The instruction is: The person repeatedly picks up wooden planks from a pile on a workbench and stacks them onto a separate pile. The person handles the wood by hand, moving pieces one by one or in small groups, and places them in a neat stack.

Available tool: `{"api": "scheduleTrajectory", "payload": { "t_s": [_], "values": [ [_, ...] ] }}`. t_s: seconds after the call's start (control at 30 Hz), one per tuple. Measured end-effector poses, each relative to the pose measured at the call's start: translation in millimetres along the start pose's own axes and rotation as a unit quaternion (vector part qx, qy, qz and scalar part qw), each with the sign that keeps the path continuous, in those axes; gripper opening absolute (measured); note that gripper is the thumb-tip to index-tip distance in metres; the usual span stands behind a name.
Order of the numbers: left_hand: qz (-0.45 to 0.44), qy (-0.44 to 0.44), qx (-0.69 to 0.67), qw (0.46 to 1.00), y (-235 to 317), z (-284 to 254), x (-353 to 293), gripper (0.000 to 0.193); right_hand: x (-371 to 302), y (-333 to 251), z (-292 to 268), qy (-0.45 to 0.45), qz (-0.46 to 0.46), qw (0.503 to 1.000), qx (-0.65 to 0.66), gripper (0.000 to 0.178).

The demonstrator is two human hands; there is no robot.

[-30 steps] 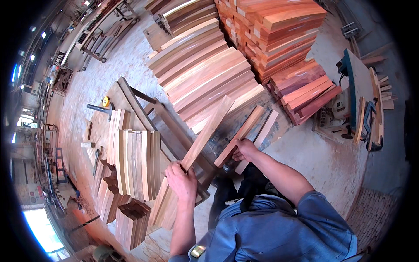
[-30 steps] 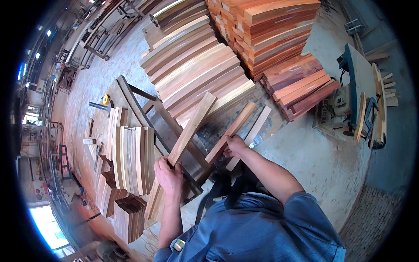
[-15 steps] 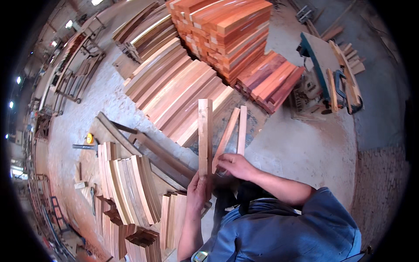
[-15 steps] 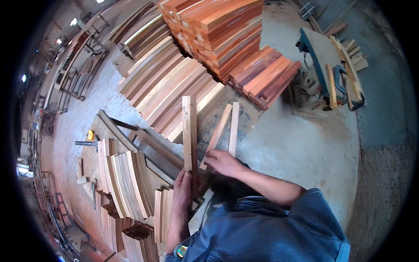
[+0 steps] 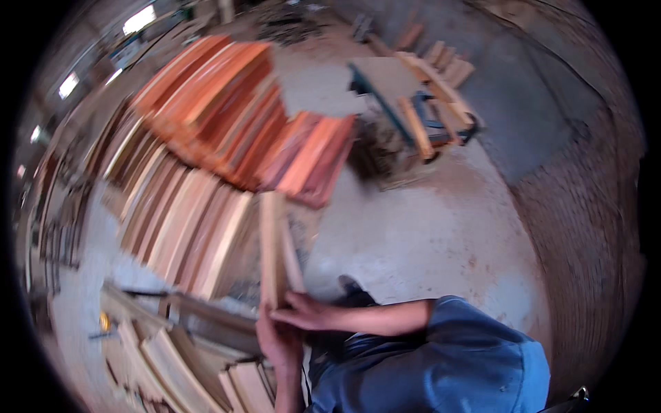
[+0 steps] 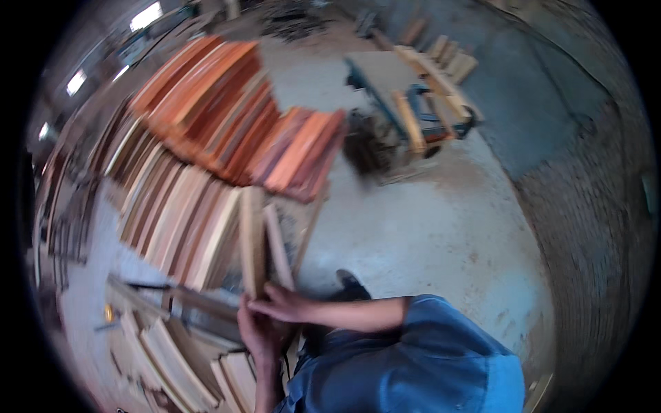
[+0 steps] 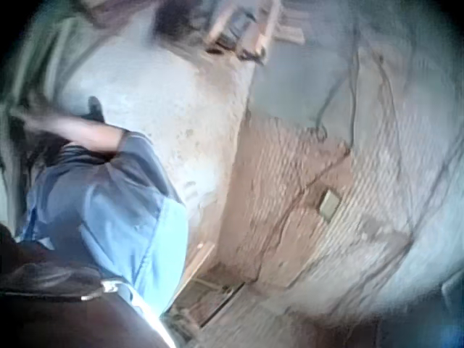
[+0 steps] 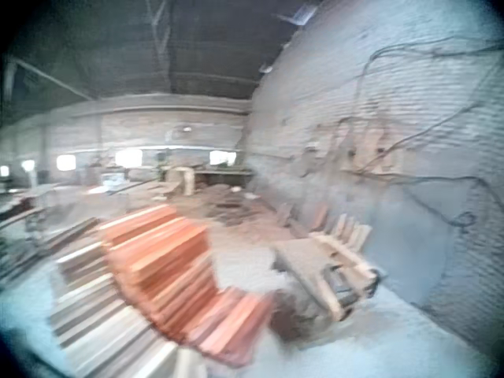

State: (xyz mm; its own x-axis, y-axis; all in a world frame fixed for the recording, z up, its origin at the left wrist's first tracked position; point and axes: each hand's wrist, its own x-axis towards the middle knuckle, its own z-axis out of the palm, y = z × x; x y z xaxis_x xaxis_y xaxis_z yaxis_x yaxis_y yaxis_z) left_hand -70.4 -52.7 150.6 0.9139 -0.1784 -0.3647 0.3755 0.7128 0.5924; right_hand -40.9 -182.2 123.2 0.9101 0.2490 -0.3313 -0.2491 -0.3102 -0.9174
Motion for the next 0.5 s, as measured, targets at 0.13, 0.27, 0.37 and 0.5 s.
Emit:
{"api": "scheduleTrajectory", "payload": {
  "t_s": [0.13,0.27,0.37,0.5],
  "values": [
    [0.275,0.075,0.659,0.696,-36,42,33,0.039,16,28,-42,0.075,-0.133,0.972,0.179,0.056],
    [0.299,-0.047,0.695,0.652,-59,81,65,0.043,8,36,-120,0.147,-0.124,0.967,0.169,0.056],
    [0.250,-0.111,0.658,0.702,-81,115,83,0.048,12,91,-197,0.215,-0.090,0.957,0.173,0.031],
    [0.180,-0.105,0.645,0.735,-104,108,101,0.045,-16,83,-300,0.180,-0.040,0.941,0.282,0.036]
  ]
}}
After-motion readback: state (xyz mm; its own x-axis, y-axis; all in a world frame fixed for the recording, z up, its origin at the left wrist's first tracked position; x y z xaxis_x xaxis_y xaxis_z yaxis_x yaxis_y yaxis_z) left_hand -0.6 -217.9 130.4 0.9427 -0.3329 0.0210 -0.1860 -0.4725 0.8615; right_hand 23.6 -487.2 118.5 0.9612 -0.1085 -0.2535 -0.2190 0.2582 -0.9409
